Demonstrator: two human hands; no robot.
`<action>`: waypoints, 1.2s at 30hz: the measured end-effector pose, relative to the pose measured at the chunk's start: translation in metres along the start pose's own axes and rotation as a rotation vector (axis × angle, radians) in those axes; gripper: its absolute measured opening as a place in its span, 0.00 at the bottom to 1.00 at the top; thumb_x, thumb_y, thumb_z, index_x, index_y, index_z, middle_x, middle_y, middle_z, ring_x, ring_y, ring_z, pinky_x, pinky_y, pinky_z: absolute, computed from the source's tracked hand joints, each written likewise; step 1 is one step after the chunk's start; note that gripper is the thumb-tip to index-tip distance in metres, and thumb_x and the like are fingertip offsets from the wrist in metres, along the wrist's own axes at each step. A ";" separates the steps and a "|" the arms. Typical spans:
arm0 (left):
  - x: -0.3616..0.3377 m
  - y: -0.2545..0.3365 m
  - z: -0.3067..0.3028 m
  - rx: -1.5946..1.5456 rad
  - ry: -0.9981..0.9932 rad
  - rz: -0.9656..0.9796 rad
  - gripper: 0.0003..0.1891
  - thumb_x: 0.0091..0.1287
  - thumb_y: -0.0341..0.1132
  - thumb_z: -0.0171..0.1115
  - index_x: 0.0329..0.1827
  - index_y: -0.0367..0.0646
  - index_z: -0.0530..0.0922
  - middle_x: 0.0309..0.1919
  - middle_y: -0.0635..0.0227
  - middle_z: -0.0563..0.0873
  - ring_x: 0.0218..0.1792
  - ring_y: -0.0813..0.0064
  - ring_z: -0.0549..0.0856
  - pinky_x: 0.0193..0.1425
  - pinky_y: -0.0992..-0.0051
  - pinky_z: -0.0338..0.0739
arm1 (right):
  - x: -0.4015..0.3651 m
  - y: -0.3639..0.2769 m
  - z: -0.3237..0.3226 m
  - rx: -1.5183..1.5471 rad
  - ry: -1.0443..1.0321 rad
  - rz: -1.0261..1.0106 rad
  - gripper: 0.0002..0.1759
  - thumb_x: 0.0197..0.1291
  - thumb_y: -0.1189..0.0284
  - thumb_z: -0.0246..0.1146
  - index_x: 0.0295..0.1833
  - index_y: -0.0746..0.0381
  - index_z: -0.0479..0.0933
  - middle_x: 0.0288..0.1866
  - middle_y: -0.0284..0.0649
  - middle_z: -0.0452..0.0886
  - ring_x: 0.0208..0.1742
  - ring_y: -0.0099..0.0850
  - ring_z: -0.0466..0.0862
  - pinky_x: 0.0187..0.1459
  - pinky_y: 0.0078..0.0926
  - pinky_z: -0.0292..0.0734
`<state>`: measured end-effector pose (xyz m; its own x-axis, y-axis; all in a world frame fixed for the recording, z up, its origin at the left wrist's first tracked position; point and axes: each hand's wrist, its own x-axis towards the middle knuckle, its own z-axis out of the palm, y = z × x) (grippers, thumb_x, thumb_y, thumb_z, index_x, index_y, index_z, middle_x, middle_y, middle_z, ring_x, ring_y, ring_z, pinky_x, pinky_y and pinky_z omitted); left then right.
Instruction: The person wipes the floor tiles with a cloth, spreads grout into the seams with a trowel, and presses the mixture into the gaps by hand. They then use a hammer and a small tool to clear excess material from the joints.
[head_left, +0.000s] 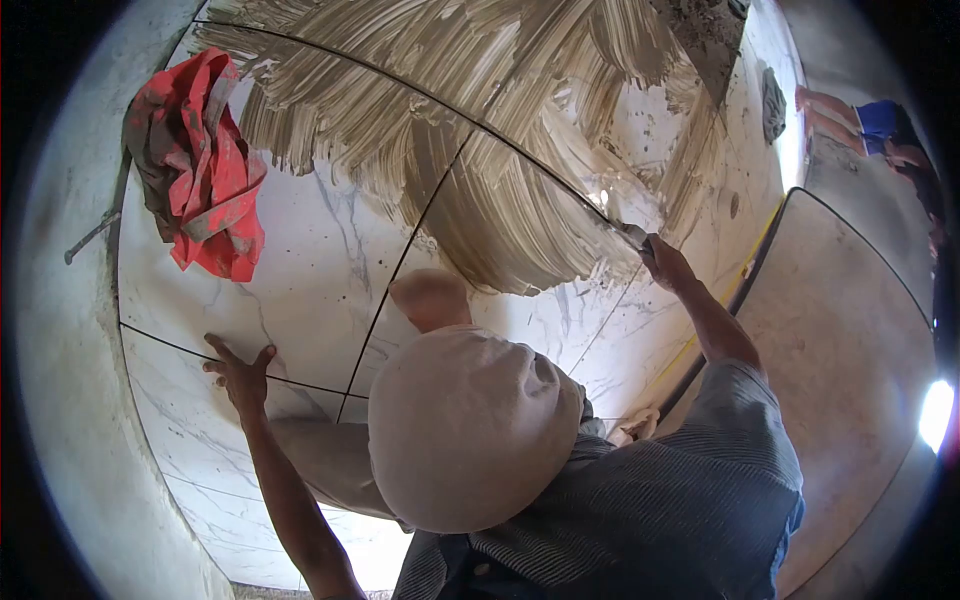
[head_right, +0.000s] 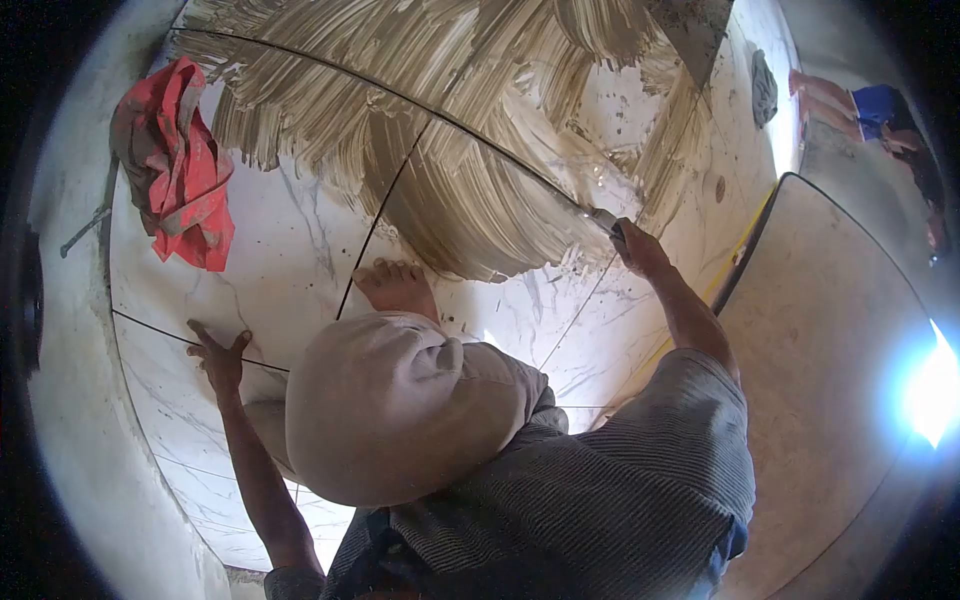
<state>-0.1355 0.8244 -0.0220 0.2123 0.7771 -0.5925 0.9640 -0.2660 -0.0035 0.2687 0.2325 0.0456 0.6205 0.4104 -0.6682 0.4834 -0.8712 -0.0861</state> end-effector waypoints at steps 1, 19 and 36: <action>0.000 -0.002 0.001 0.003 0.021 0.019 0.60 0.44 0.53 0.72 0.72 0.58 0.34 0.64 0.25 0.42 0.57 0.17 0.55 0.61 0.45 0.63 | -0.004 -0.001 -0.001 0.001 -0.001 0.001 0.18 0.62 0.66 0.55 0.52 0.61 0.60 0.38 0.54 0.77 0.41 0.53 0.78 0.38 0.45 0.74; 0.003 -0.004 0.001 -0.013 0.020 0.053 0.61 0.43 0.54 0.72 0.72 0.52 0.35 0.62 0.21 0.41 0.58 0.18 0.53 0.64 0.46 0.58 | -0.039 0.021 -0.006 -0.270 -0.215 0.336 0.14 0.60 0.67 0.54 0.48 0.60 0.64 0.39 0.51 0.78 0.42 0.51 0.79 0.41 0.48 0.73; -0.002 0.004 -0.007 -0.025 -0.017 -0.014 0.61 0.44 0.51 0.73 0.72 0.55 0.34 0.63 0.23 0.41 0.59 0.20 0.53 0.62 0.48 0.63 | 0.104 -0.142 -0.041 0.179 0.526 0.238 0.18 0.50 0.67 0.65 0.43 0.64 0.71 0.38 0.51 0.76 0.40 0.49 0.77 0.41 0.40 0.72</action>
<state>-0.1308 0.8252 -0.0153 0.1963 0.7707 -0.6062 0.9705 -0.2408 0.0081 0.2903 0.4101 0.0186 0.9429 0.2374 -0.2335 0.2109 -0.9685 -0.1327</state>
